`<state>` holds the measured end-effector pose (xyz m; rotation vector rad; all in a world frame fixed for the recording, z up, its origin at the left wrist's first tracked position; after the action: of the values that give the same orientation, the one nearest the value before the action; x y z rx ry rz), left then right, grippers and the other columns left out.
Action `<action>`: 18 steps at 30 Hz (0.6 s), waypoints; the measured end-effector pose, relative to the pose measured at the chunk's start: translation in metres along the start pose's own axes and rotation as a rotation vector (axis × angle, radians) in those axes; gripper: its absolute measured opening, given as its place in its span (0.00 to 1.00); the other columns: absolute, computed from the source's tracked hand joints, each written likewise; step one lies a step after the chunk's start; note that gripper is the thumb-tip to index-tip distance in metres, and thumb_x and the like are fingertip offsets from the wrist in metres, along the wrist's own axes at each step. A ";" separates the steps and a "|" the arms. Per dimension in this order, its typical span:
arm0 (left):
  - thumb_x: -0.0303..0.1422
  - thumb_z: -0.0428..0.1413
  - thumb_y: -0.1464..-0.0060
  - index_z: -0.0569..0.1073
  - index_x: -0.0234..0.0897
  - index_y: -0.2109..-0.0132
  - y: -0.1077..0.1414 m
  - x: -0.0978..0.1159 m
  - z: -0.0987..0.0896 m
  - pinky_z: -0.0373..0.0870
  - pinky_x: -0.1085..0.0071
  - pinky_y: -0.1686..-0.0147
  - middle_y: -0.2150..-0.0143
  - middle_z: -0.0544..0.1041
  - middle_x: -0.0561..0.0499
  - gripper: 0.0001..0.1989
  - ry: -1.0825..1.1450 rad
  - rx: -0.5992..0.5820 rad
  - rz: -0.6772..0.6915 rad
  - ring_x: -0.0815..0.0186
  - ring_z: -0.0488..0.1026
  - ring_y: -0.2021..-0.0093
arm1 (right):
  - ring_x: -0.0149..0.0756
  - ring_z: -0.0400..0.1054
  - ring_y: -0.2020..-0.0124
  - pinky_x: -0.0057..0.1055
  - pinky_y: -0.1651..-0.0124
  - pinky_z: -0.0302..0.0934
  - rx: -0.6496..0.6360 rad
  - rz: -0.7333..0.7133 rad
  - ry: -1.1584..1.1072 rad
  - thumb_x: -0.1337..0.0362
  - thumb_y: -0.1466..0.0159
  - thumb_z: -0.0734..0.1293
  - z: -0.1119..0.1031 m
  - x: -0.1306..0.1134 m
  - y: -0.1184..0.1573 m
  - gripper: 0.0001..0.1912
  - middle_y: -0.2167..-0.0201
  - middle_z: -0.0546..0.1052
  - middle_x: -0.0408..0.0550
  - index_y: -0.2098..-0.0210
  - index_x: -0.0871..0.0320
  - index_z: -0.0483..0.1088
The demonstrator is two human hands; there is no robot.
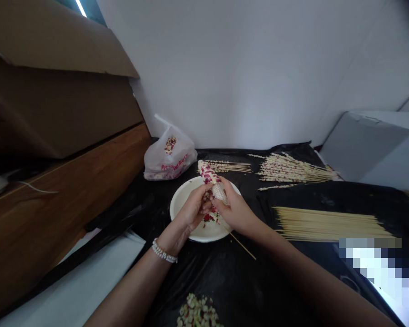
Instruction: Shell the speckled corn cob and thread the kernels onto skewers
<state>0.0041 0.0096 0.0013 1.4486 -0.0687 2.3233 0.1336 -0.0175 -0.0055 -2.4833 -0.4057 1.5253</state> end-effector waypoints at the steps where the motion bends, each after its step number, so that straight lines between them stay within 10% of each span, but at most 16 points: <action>1: 0.38 0.60 0.49 0.64 0.36 0.73 0.000 0.000 0.000 0.40 0.79 0.84 0.83 0.57 0.61 0.14 0.002 0.004 -0.006 0.80 0.46 0.85 | 0.50 0.70 0.45 0.51 0.42 0.63 0.003 -0.005 0.007 0.70 0.38 0.63 0.000 0.000 0.000 0.35 0.44 0.74 0.61 0.33 0.59 0.51; 18: 0.36 0.57 0.55 0.62 0.38 0.73 0.002 0.000 0.002 0.40 0.74 0.83 0.81 0.59 0.59 0.11 -0.067 0.082 0.038 0.77 0.48 0.84 | 0.54 0.60 0.34 0.56 0.33 0.53 -0.028 -0.024 0.073 0.70 0.38 0.62 0.002 -0.003 0.002 0.38 0.34 0.63 0.67 0.30 0.64 0.47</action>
<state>0.0052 0.0073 0.0023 1.5787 -0.0199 2.3327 0.1306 -0.0204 -0.0047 -2.5378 -0.4455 1.4245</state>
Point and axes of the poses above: each hand's wrist, its own y-axis away from the middle knuckle, its own z-axis out of the palm, x = y × z, the point moved 1 cm from there along -y, towards the middle knuckle
